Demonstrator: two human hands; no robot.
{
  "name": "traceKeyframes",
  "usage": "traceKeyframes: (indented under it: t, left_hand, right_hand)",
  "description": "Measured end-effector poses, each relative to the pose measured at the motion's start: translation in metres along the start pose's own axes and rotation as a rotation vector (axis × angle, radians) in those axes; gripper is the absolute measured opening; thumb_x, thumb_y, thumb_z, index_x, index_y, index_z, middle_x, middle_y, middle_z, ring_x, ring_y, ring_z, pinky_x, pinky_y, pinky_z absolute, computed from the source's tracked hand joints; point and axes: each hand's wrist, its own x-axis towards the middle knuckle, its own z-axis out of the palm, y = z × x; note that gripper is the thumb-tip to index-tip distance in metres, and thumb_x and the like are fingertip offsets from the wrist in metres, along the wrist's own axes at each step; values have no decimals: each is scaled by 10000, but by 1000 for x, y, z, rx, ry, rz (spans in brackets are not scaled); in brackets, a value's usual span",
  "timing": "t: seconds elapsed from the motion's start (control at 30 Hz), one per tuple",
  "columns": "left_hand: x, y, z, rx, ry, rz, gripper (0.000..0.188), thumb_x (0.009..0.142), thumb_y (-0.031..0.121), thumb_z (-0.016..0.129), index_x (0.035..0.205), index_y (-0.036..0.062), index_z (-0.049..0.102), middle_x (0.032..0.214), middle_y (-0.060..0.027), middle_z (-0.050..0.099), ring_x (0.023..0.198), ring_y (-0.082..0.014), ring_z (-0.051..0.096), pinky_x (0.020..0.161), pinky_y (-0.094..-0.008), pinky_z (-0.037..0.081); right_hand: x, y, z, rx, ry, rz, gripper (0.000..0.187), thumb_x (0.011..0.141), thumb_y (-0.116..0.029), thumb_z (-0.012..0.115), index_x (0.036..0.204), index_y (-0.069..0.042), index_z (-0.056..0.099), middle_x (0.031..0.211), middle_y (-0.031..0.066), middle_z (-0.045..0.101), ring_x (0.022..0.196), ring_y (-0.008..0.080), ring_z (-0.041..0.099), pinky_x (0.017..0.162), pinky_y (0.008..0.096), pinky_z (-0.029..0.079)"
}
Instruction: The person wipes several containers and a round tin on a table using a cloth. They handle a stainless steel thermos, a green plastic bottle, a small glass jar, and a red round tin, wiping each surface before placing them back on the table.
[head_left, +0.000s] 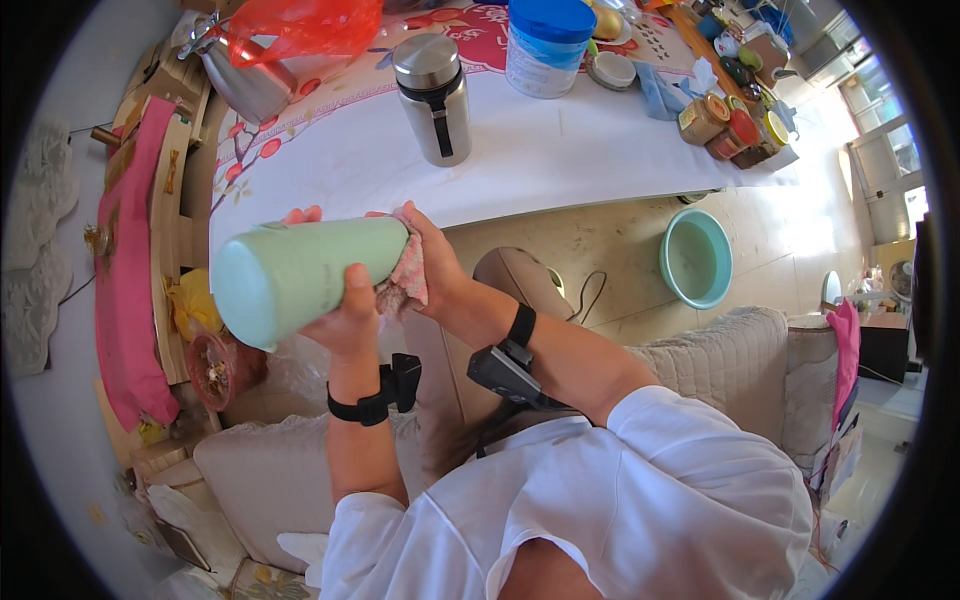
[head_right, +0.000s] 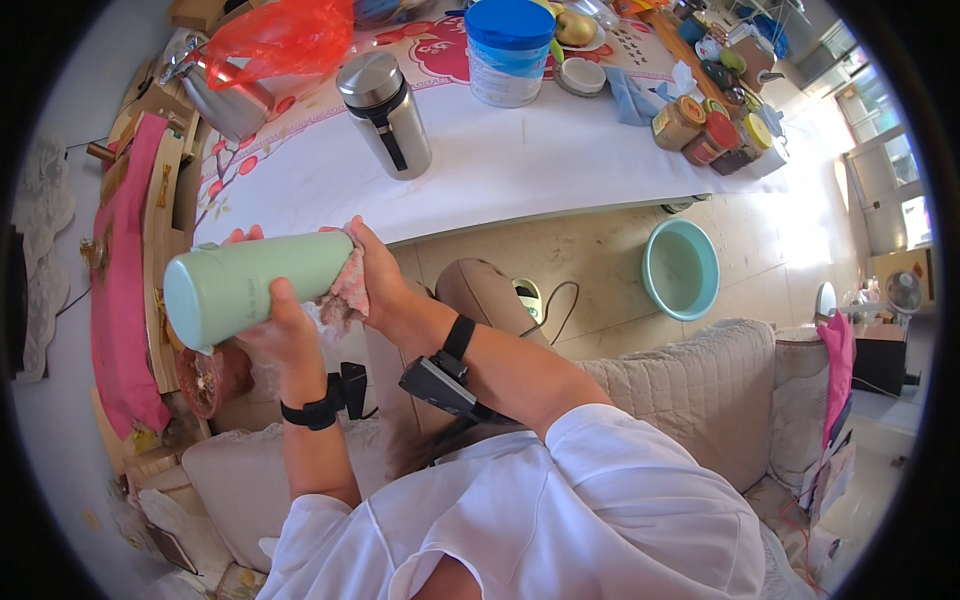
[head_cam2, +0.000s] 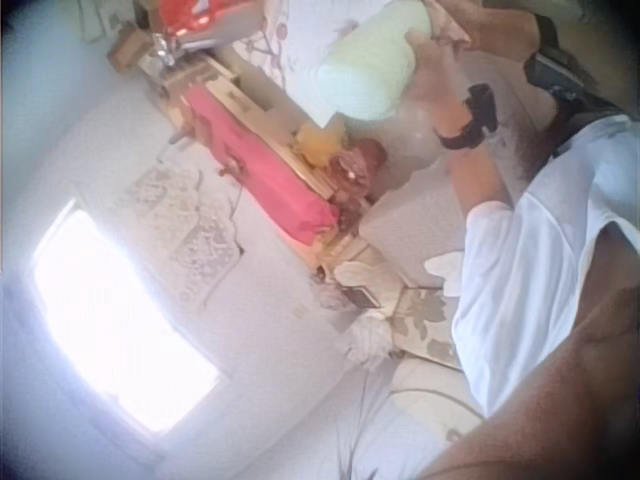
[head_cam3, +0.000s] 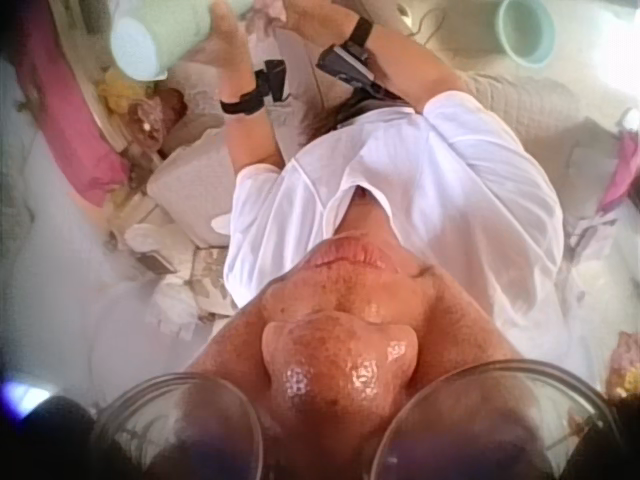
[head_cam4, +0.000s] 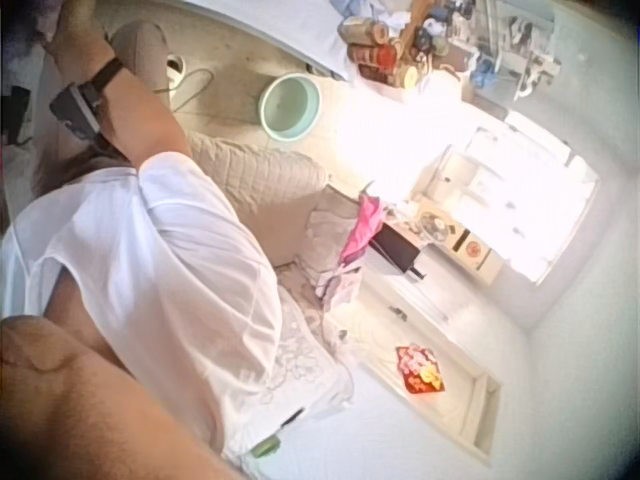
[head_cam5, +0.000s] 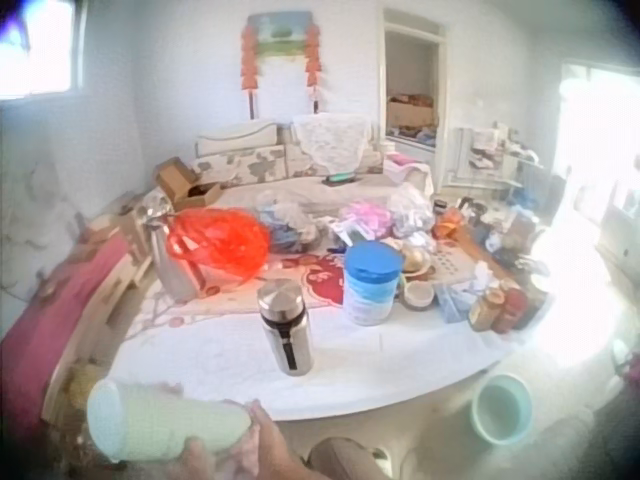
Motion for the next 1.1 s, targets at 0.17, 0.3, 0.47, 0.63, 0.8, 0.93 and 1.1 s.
traceKeyframes:
  t: [0.17, 0.3, 0.47, 0.63, 0.8, 0.93, 1.1]
  left_hand:
    - [-17, -6, 6, 132, -77, 43, 852, 829, 415, 796, 1420, -29, 371, 1361, -178, 504, 1226, -337, 550, 1034, -463, 477]
    - [-27, -10, 10, 266, -93, 122, 762, 765, 349, 825, 1333, -3, 458, 1313, -149, 512, 1217, -292, 508, 1036, -446, 443]
    - [-34, -32, 17, 294, 36, 35, 606, 736, 215, 852, 1233, 12, 571, 1227, -130, 574, 1126, -260, 558, 1010, -429, 467]
    - [-22, -65, 18, -94, 124, -249, 375, 748, 7, 842, 1066, 14, 644, 979, -53, 656, 860, -155, 629, 769, -301, 537]
    - [0, -93, 30, 7, 163, -297, 600, 730, 70, 869, 1210, 24, 512, 1094, -72, 603, 947, -175, 600, 852, -337, 510]
    - [31, -106, 41, 118, 143, -228, 692, 700, 124, 893, 1243, 35, 474, 1140, -84, 561, 1026, -191, 564, 910, -362, 482]
    - [60, -131, 48, 138, 14, -249, 699, 687, 130, 891, 1244, 37, 480, 1145, -80, 560, 1033, -205, 567, 909, -363, 484]
  right_hand:
    - [-11, 0, 5, -225, 172, 21, 491, 994, -603, 454, 1199, -172, 566, 861, 62, 642, 626, 200, 577, 458, 374, 419]
    - [-25, 1, 22, -281, 436, -33, 457, 973, -599, 513, 1201, -206, 560, 843, 11, 611, 602, 119, 545, 400, 282, 353]
    - [-43, 1, 34, -508, 306, -73, 458, 1025, -512, 490, 1306, -157, 554, 901, -31, 610, 691, 94, 551, 498, 238, 400]
    - [-46, -17, 33, -383, -144, -204, 404, 1080, -383, 422, 1341, -94, 531, 1005, -9, 612, 779, 118, 562, 719, 280, 482]
    - [-35, -50, 12, -314, -111, -227, 442, 1074, -421, 418, 1267, -42, 539, 1165, 69, 634, 1067, 220, 605, 945, 383, 488]
    - [-20, -62, -11, -196, 71, -339, 422, 1048, -470, 464, 1087, -64, 574, 1082, 110, 644, 832, 220, 625, 705, 390, 535]
    - [-10, -120, -4, -655, -7, -895, 120, 992, -138, 598, 926, -78, 517, 830, 91, 595, 568, 101, 474, 516, 241, 448]
